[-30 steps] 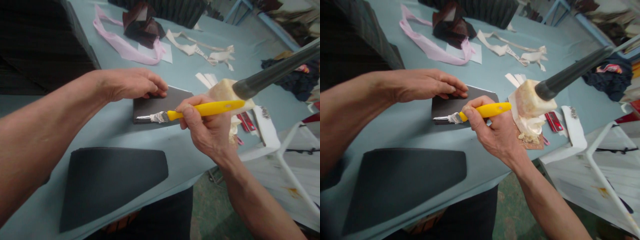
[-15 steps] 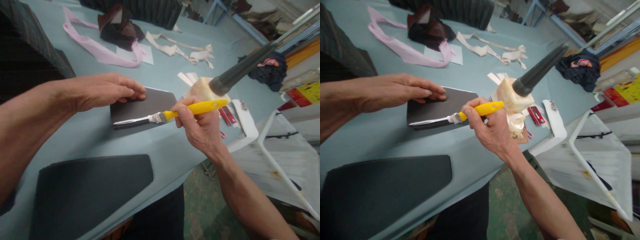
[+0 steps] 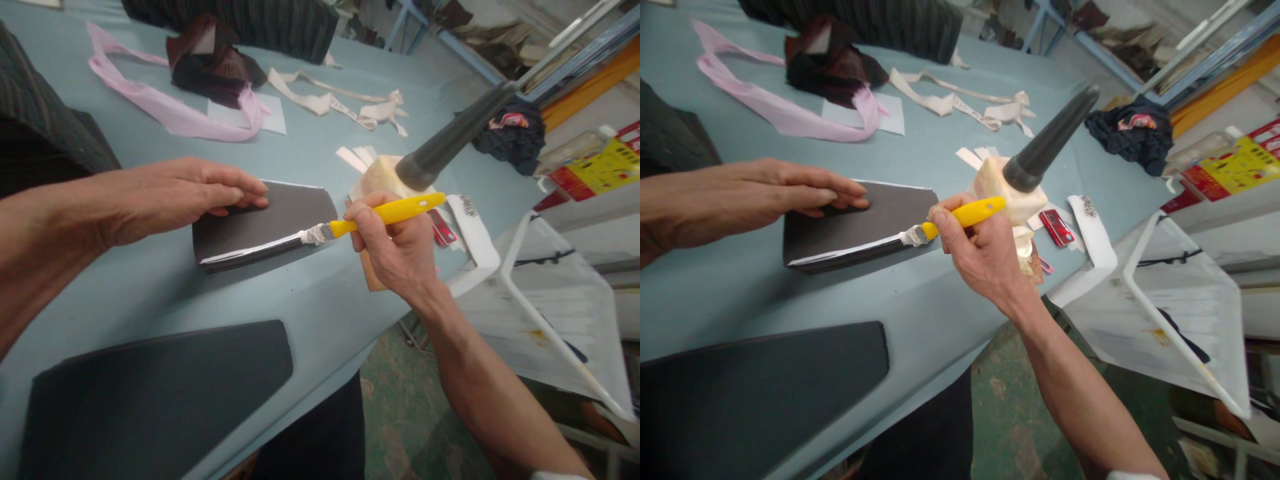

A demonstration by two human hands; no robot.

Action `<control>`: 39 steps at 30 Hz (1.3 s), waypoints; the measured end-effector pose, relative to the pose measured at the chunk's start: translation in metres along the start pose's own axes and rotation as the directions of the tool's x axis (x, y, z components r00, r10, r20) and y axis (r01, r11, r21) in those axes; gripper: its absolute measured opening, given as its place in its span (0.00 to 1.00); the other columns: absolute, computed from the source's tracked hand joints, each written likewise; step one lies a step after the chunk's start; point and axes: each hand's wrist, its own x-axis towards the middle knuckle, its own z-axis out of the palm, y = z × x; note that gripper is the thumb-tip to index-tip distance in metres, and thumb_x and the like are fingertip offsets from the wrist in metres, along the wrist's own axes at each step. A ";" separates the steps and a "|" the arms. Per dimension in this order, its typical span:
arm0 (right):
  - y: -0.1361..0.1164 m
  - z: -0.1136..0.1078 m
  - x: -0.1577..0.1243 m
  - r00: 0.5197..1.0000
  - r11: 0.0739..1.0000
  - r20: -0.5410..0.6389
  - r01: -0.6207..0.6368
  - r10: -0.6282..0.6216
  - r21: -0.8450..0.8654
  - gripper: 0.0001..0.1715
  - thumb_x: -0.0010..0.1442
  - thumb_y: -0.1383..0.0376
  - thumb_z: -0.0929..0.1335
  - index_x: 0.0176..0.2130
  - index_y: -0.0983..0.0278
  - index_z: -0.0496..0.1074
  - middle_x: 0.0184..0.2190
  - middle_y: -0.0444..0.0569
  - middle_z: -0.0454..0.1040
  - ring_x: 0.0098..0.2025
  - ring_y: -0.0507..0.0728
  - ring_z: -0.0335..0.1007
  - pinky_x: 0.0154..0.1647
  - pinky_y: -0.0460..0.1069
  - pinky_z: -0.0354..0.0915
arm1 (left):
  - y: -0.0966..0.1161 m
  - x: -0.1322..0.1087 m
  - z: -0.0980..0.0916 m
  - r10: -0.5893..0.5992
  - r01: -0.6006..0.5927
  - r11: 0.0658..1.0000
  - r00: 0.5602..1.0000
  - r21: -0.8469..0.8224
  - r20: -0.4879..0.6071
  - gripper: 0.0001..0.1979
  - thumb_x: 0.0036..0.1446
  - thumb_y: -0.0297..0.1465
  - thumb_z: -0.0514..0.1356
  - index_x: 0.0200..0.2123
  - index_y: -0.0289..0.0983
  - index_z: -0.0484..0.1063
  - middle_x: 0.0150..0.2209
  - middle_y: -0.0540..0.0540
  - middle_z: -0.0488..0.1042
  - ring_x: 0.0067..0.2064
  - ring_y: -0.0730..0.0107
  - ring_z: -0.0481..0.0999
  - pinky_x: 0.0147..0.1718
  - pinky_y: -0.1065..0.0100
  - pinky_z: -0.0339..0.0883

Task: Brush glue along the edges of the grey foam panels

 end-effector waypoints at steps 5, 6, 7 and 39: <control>0.003 -0.005 0.001 0.999 1.000 -0.044 -0.024 0.024 0.002 0.24 0.73 0.43 0.69 0.36 0.58 0.75 0.21 0.40 0.68 0.23 0.51 0.64 0.22 0.48 0.63 | 0.005 -0.001 0.000 -0.004 0.004 0.998 1.000 0.057 -0.002 0.23 0.57 0.41 0.57 0.53 0.46 0.82 0.57 0.49 0.84 0.63 0.53 0.78 0.68 0.52 0.67; 0.005 -0.006 0.001 0.998 0.999 -0.046 -0.033 0.033 0.001 0.24 0.73 0.43 0.69 0.36 0.59 0.75 0.21 0.40 0.68 0.23 0.51 0.65 0.22 0.48 0.63 | 0.006 -0.001 0.000 -0.012 0.012 0.999 1.000 0.051 -0.004 0.23 0.57 0.41 0.57 0.53 0.46 0.82 0.57 0.50 0.85 0.63 0.53 0.78 0.69 0.52 0.66; 0.007 -0.007 0.000 0.998 0.999 -0.046 -0.037 0.037 -0.001 0.24 0.73 0.44 0.69 0.36 0.59 0.75 0.21 0.40 0.69 0.23 0.51 0.65 0.22 0.49 0.64 | 0.006 0.000 0.000 -0.018 0.018 0.999 1.000 0.042 -0.002 0.23 0.57 0.40 0.57 0.53 0.46 0.82 0.57 0.50 0.85 0.64 0.53 0.78 0.69 0.52 0.66; 0.029 -0.046 0.001 0.982 0.951 -0.157 -0.149 0.109 -0.271 0.19 0.73 0.54 0.69 0.34 0.62 0.76 0.19 0.38 0.70 0.22 0.49 0.65 0.24 0.47 0.59 | 0.005 0.004 0.000 -0.064 0.064 0.997 0.998 0.044 0.001 0.25 0.54 0.40 0.57 0.53 0.46 0.82 0.59 0.52 0.83 0.67 0.55 0.74 0.73 0.57 0.60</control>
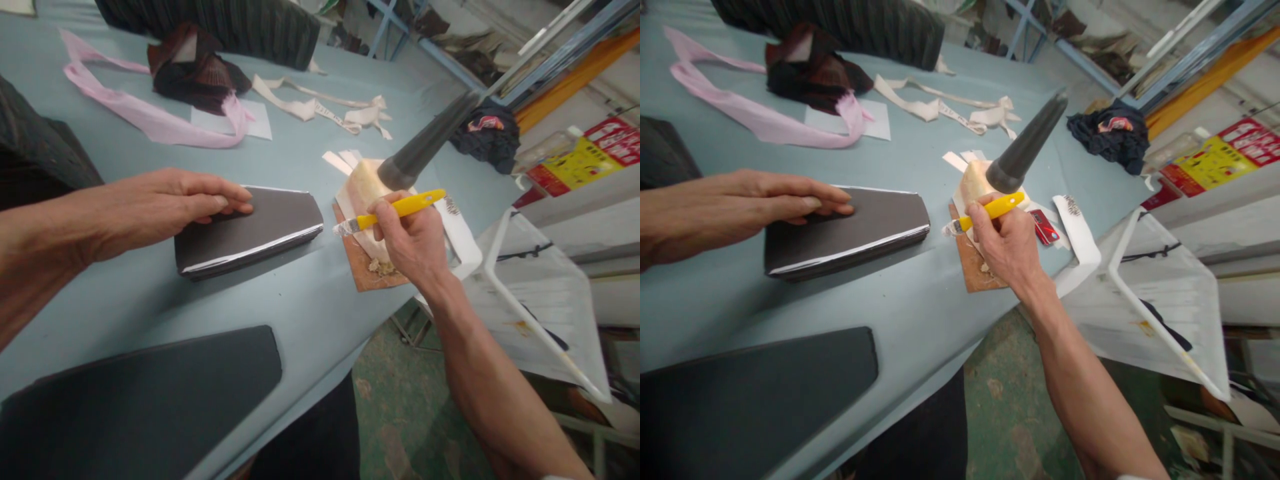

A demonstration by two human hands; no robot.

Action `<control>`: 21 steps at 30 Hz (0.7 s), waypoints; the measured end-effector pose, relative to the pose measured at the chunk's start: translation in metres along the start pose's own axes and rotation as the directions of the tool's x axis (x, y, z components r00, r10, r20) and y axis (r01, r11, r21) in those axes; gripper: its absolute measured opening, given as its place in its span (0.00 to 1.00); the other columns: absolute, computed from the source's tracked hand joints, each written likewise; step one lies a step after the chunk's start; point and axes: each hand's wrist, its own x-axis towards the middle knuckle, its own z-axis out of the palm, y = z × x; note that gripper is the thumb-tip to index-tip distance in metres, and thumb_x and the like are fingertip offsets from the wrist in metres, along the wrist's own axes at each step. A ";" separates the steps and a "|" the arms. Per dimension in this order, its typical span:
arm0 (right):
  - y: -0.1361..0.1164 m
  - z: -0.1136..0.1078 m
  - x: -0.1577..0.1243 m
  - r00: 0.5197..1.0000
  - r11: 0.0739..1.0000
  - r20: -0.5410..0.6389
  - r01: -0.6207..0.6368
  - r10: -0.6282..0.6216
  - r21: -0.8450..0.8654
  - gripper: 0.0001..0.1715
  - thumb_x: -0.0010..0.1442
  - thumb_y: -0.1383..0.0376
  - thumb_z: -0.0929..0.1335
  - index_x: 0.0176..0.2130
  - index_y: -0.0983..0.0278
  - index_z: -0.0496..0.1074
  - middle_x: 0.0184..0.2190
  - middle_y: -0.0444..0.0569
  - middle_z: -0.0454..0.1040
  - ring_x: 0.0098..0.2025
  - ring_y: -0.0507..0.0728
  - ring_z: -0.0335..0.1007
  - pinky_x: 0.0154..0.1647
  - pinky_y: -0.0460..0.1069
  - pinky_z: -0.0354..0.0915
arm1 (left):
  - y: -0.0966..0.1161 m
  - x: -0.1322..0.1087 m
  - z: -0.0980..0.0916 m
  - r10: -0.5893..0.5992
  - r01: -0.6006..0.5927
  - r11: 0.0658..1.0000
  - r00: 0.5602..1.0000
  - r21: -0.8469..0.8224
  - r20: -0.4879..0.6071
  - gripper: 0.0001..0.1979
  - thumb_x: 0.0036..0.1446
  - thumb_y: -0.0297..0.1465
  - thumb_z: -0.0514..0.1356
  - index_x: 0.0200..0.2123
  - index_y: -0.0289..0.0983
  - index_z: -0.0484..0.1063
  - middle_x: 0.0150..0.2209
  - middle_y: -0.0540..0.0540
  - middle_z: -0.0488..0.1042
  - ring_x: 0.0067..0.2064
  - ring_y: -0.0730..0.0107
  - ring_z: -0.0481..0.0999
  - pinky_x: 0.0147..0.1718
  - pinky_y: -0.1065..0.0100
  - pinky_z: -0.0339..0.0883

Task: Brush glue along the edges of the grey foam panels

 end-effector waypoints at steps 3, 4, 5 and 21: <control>-0.003 -0.004 -0.005 1.000 1.000 -0.015 -0.004 0.005 0.023 0.18 0.73 0.54 0.69 0.35 0.62 0.77 0.19 0.39 0.71 0.21 0.49 0.65 0.23 0.46 0.60 | -0.007 0.001 0.001 0.034 -0.034 0.999 0.999 -0.033 0.003 0.23 0.57 0.42 0.59 0.53 0.47 0.83 0.58 0.51 0.84 0.67 0.53 0.74 0.72 0.56 0.61; -0.006 -0.005 -0.007 1.000 1.000 -0.027 0.001 0.000 0.029 0.18 0.72 0.54 0.70 0.35 0.62 0.77 0.19 0.39 0.71 0.21 0.49 0.65 0.23 0.46 0.60 | -0.009 0.001 0.001 0.047 -0.047 0.998 0.999 -0.043 0.009 0.23 0.57 0.42 0.59 0.53 0.47 0.83 0.58 0.51 0.84 0.67 0.52 0.74 0.72 0.55 0.62; -0.009 -0.005 -0.010 0.999 0.999 -0.041 0.007 -0.006 0.035 0.17 0.72 0.55 0.70 0.34 0.62 0.78 0.19 0.38 0.71 0.20 0.49 0.65 0.23 0.46 0.61 | -0.010 0.001 0.001 0.065 -0.064 0.997 0.998 -0.054 0.019 0.23 0.57 0.41 0.60 0.53 0.47 0.83 0.58 0.50 0.84 0.66 0.52 0.75 0.71 0.54 0.63; -0.106 0.064 -0.056 0.996 0.911 0.036 0.061 -0.083 0.408 0.15 0.76 0.57 0.69 0.38 0.61 0.78 0.20 0.36 0.71 0.21 0.49 0.68 0.25 0.47 0.64 | -0.019 0.007 0.005 0.149 -0.134 0.970 0.987 -0.202 0.058 0.23 0.56 0.31 0.61 0.55 0.41 0.83 0.55 0.47 0.85 0.57 0.57 0.81 0.64 0.57 0.70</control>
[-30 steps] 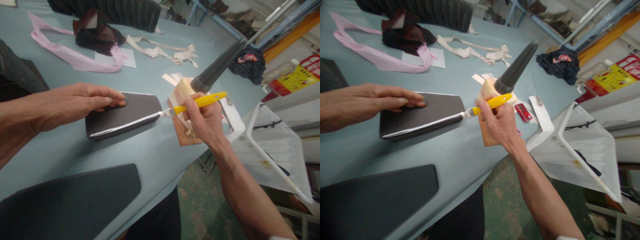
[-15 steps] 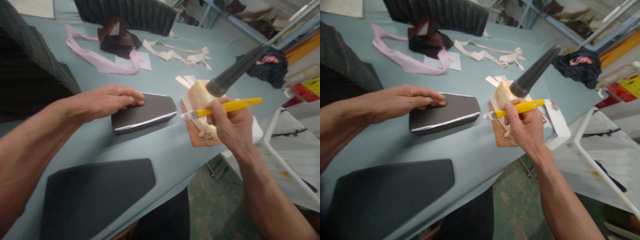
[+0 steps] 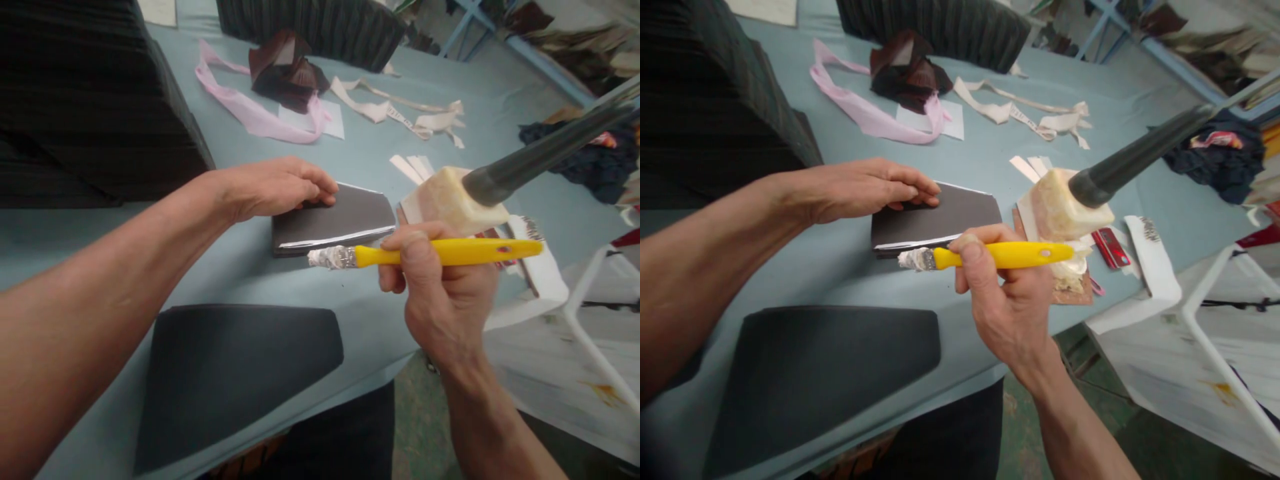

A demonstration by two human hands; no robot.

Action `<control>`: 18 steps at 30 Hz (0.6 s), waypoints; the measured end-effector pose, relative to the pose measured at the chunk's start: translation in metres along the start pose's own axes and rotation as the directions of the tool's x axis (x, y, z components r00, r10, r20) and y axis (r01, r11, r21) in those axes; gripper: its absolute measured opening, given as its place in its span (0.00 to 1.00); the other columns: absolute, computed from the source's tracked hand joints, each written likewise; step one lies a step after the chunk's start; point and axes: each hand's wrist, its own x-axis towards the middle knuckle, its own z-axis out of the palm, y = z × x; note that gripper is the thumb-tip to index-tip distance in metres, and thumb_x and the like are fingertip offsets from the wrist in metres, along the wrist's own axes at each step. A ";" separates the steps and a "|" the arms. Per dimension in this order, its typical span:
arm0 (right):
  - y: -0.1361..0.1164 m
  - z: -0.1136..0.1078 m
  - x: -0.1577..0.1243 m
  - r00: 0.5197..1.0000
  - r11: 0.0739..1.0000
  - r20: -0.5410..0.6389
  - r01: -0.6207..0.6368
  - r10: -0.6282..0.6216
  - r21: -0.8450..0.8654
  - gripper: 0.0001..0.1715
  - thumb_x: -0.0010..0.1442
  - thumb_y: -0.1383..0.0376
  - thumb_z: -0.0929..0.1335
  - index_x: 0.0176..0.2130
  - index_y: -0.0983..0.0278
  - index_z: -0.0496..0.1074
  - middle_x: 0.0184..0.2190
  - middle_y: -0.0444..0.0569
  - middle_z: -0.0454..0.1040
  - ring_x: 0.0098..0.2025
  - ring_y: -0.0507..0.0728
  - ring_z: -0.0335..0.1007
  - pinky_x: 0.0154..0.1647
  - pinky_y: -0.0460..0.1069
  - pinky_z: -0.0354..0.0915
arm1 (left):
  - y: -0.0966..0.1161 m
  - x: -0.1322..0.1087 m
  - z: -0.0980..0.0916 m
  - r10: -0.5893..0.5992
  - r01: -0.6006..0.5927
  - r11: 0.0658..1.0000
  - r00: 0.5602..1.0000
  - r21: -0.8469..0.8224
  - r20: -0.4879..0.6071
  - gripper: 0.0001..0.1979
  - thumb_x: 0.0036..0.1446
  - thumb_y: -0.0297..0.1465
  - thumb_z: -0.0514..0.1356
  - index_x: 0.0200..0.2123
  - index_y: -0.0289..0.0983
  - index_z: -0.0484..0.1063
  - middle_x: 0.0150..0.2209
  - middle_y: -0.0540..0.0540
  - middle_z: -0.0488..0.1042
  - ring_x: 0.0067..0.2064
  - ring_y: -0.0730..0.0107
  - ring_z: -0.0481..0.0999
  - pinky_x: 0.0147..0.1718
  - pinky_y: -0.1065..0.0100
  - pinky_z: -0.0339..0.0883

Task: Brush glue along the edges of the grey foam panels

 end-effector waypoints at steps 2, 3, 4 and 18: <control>-0.001 0.010 -0.002 1.000 1.000 -0.009 -0.009 0.009 0.004 0.15 0.76 0.57 0.68 0.38 0.61 0.78 0.21 0.37 0.71 0.22 0.49 0.68 0.26 0.47 0.66 | -0.001 0.001 0.000 0.021 -0.021 1.000 1.000 0.018 0.009 0.22 0.56 0.33 0.62 0.53 0.42 0.83 0.54 0.48 0.86 0.57 0.56 0.81 0.63 0.56 0.70; 0.000 0.014 -0.002 1.000 1.000 -0.028 -0.013 0.013 0.007 0.16 0.76 0.57 0.68 0.38 0.60 0.78 0.20 0.37 0.71 0.22 0.49 0.68 0.27 0.48 0.66 | -0.002 0.002 0.000 0.031 -0.031 0.999 0.999 0.029 0.013 0.22 0.56 0.34 0.62 0.53 0.43 0.83 0.54 0.48 0.86 0.56 0.56 0.81 0.63 0.56 0.70; 0.000 0.017 -0.001 0.999 1.000 -0.050 -0.020 0.021 0.007 0.16 0.76 0.56 0.68 0.38 0.60 0.78 0.20 0.37 0.71 0.22 0.50 0.68 0.26 0.48 0.67 | -0.002 0.003 0.000 0.040 -0.040 0.998 0.999 0.040 0.014 0.22 0.56 0.35 0.62 0.53 0.43 0.83 0.53 0.48 0.86 0.56 0.55 0.81 0.62 0.55 0.71; -0.003 0.039 0.003 0.977 0.985 -0.138 -0.168 0.162 -0.032 0.20 0.72 0.51 0.70 0.34 0.62 0.77 0.17 0.38 0.70 0.18 0.49 0.65 0.19 0.45 0.63 | -0.006 0.006 0.004 0.125 -0.124 0.987 0.992 0.099 -0.008 0.21 0.55 0.33 0.59 0.50 0.41 0.84 0.52 0.49 0.86 0.56 0.55 0.81 0.60 0.57 0.71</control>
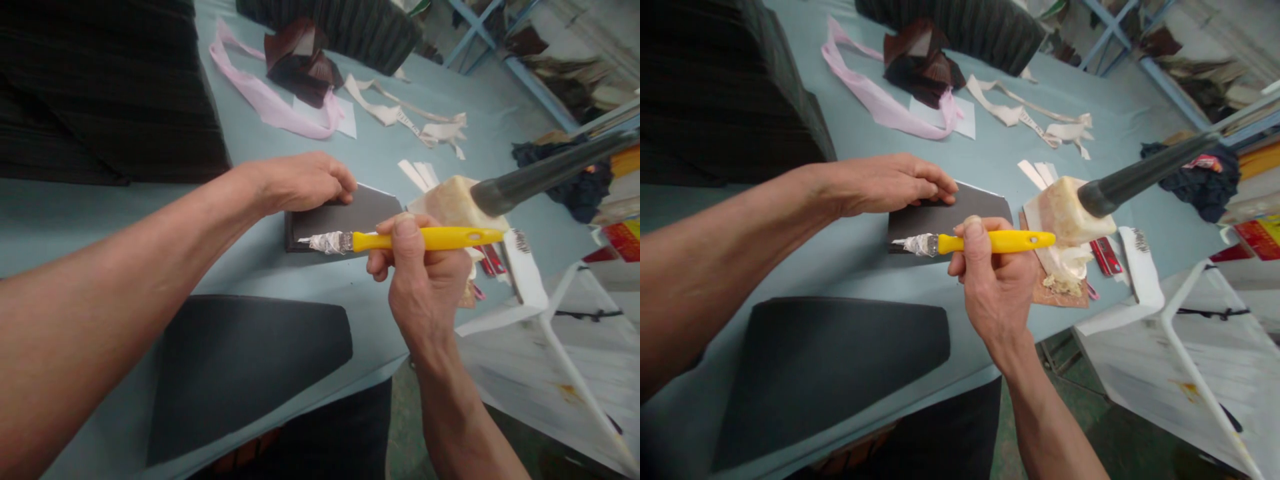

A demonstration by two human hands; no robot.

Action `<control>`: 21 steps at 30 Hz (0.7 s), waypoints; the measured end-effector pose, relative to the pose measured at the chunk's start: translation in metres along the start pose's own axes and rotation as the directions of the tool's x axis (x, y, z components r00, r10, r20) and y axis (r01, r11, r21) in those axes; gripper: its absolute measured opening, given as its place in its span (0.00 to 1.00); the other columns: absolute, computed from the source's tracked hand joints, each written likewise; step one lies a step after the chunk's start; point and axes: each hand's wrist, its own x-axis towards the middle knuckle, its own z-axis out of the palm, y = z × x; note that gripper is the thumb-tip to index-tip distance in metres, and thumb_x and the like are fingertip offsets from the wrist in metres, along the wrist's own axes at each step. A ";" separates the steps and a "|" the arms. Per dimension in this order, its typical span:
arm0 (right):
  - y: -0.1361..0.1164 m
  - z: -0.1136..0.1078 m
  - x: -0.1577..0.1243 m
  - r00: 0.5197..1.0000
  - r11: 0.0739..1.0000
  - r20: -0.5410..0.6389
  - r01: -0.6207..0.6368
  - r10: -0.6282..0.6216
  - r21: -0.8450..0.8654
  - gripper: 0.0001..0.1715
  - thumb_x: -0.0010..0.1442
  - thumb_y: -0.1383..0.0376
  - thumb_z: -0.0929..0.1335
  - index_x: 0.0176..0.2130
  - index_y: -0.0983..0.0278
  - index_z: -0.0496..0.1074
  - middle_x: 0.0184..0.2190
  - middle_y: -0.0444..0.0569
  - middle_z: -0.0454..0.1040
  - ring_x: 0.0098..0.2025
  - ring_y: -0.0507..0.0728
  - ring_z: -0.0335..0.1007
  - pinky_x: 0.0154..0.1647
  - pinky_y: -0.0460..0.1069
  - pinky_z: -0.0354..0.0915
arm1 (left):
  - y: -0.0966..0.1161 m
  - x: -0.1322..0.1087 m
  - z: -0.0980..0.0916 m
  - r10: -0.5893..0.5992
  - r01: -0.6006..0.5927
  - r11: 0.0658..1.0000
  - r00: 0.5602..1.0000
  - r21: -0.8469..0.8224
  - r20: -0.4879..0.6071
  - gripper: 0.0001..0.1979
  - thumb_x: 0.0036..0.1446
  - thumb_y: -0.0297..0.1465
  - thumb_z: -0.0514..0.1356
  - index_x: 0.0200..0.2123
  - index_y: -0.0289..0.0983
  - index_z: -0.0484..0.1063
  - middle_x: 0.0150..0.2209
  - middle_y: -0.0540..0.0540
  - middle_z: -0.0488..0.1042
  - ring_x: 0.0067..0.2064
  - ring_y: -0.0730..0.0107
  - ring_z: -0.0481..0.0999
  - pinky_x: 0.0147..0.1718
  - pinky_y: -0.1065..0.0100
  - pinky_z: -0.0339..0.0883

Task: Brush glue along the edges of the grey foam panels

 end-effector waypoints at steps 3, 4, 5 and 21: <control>-0.003 0.003 0.000 1.000 1.000 -0.008 0.001 -0.001 -0.013 0.20 0.72 0.51 0.70 0.34 0.62 0.77 0.16 0.39 0.70 0.17 0.49 0.65 0.18 0.45 0.62 | 0.002 0.000 0.001 -0.013 0.013 1.000 1.000 0.001 -0.005 0.22 0.55 0.31 0.58 0.51 0.40 0.84 0.51 0.49 0.86 0.56 0.56 0.82 0.59 0.59 0.72; -0.005 0.004 0.000 1.000 1.000 -0.004 0.001 -0.001 -0.015 0.20 0.71 0.51 0.71 0.34 0.62 0.77 0.16 0.39 0.70 0.17 0.49 0.65 0.18 0.45 0.62 | 0.002 0.000 0.001 -0.016 0.016 1.000 1.000 0.004 -0.003 0.22 0.55 0.31 0.58 0.51 0.39 0.84 0.51 0.48 0.86 0.55 0.57 0.82 0.59 0.59 0.72; -0.006 0.006 0.000 1.000 1.000 0.003 0.001 -0.001 -0.015 0.20 0.71 0.51 0.71 0.33 0.62 0.76 0.16 0.38 0.70 0.17 0.49 0.65 0.18 0.45 0.62 | 0.002 0.000 0.001 -0.014 0.014 1.000 1.000 0.009 -0.001 0.22 0.55 0.30 0.58 0.51 0.39 0.84 0.51 0.49 0.86 0.55 0.57 0.82 0.59 0.59 0.72; -0.009 0.016 -0.039 0.995 0.978 0.082 -0.079 0.064 0.195 0.17 0.73 0.53 0.70 0.35 0.61 0.76 0.17 0.37 0.72 0.17 0.49 0.68 0.20 0.45 0.66 | -0.002 -0.001 0.000 0.041 -0.046 0.996 0.997 0.071 0.059 0.24 0.58 0.32 0.56 0.54 0.39 0.82 0.57 0.46 0.84 0.60 0.55 0.79 0.66 0.58 0.67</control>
